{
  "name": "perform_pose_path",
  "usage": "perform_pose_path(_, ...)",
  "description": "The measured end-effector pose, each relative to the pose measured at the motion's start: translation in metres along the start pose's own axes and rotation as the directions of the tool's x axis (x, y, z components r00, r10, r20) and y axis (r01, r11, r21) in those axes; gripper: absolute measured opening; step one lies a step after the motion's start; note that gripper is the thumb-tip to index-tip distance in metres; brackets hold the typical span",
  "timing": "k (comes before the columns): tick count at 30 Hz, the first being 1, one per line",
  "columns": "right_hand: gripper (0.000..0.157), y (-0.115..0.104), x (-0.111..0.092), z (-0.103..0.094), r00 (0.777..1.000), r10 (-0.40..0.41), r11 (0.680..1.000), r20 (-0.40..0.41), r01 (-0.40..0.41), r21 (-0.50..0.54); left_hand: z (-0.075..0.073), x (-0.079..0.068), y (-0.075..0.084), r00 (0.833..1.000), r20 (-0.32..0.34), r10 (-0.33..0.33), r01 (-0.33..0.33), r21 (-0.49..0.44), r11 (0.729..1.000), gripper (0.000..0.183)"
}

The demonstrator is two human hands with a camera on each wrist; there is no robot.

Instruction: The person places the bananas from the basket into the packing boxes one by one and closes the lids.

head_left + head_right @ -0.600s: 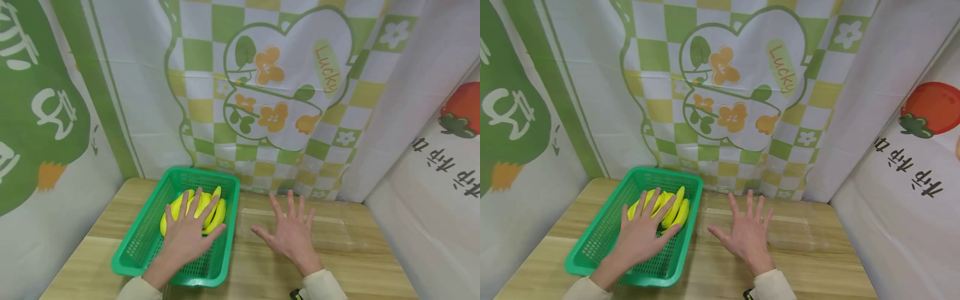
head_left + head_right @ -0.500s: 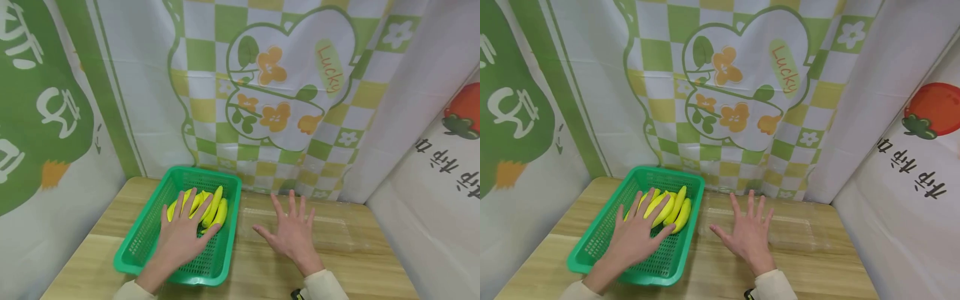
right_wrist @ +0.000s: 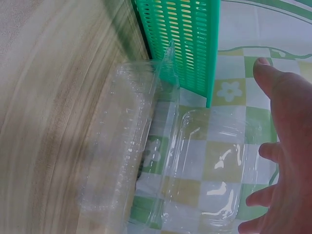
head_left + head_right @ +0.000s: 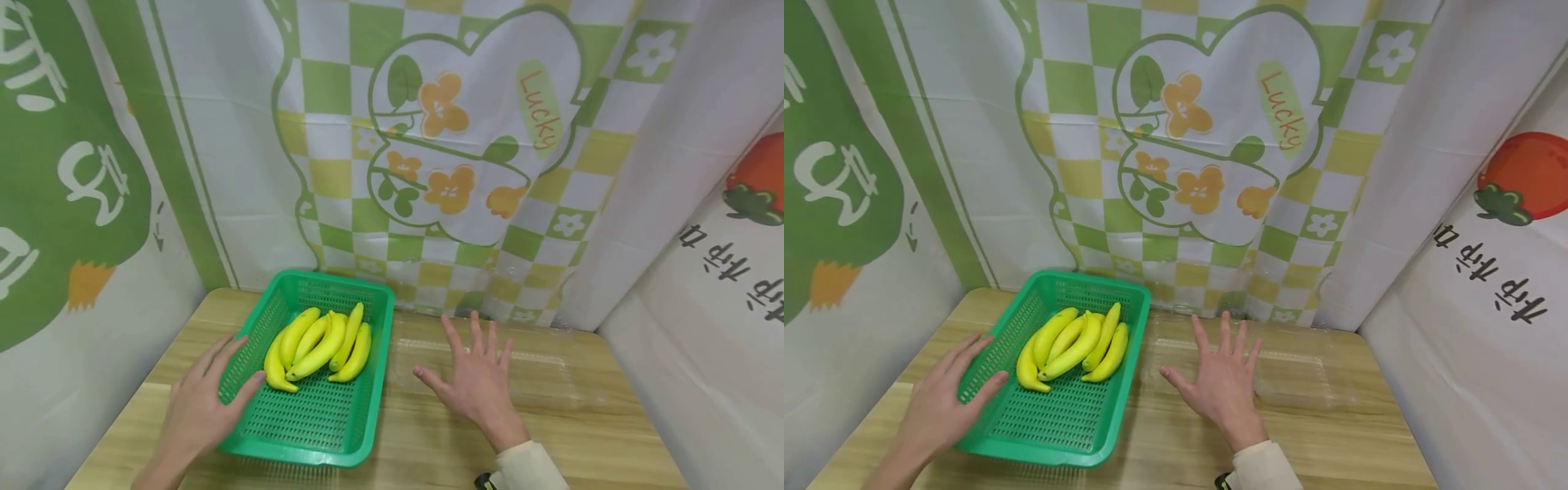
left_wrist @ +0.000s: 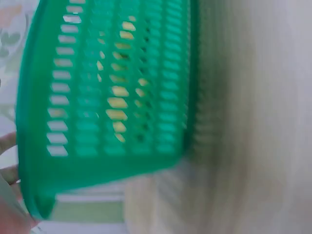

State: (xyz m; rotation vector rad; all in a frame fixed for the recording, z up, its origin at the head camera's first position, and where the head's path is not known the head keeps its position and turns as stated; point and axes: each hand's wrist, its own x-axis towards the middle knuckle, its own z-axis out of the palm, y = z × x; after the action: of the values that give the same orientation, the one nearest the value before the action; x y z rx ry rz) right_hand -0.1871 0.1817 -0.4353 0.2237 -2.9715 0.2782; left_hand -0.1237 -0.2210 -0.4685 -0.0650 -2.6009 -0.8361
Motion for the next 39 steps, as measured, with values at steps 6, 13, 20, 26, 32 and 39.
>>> perform_pose_path(6, 0.101, -0.003, 0.0, 0.001, 1.0, 0.0, 1.0, -0.01, 0.0, 0.014, 0.001, -0.01, -0.022, 0.998, 0.038, -0.048, 0.054, -0.162, 0.985, 0.063)
perform_pose_path(13, 0.102, -0.008, 0.001, 0.002, 1.0, -0.006, 1.0, -0.005, 0.006, 0.028, -0.001, -0.016, -0.03, 0.986, 0.114, -0.122, 0.151, -0.295, 0.943, 0.065)
perform_pose_path(20, 0.101, -0.019, 0.006, 0.002, 1.0, -0.021, 0.993, -0.01, 0.022, 0.116, 0.0, -0.017, -0.033, 0.983, 0.145, -0.111, 0.147, -0.268, 0.952, 0.071)
perform_pose_path(26, 0.098, -0.037, 0.014, 0.003, 0.998, -0.066, 0.967, -0.021, 0.069, 0.245, 0.001, -0.017, -0.034, 0.978, 0.176, -0.114, 0.146, -0.177, 0.973, 0.076)
perform_pose_path(32, 0.096, -0.056, 0.027, 0.001, 0.995, -0.09, 0.956, -0.049, 0.1, 0.276, 0.003, -0.014, -0.032, 0.977, 0.185, -0.108, 0.132, -0.125, 0.983, 0.08)
perform_pose_path(39, 0.095, -0.085, 0.049, 0.001, 0.993, -0.114, 0.922, -0.042, 0.121, 0.368, 0.004, -0.016, -0.035, 0.98, 0.176, -0.096, 0.114, -0.097, 0.989, 0.081)
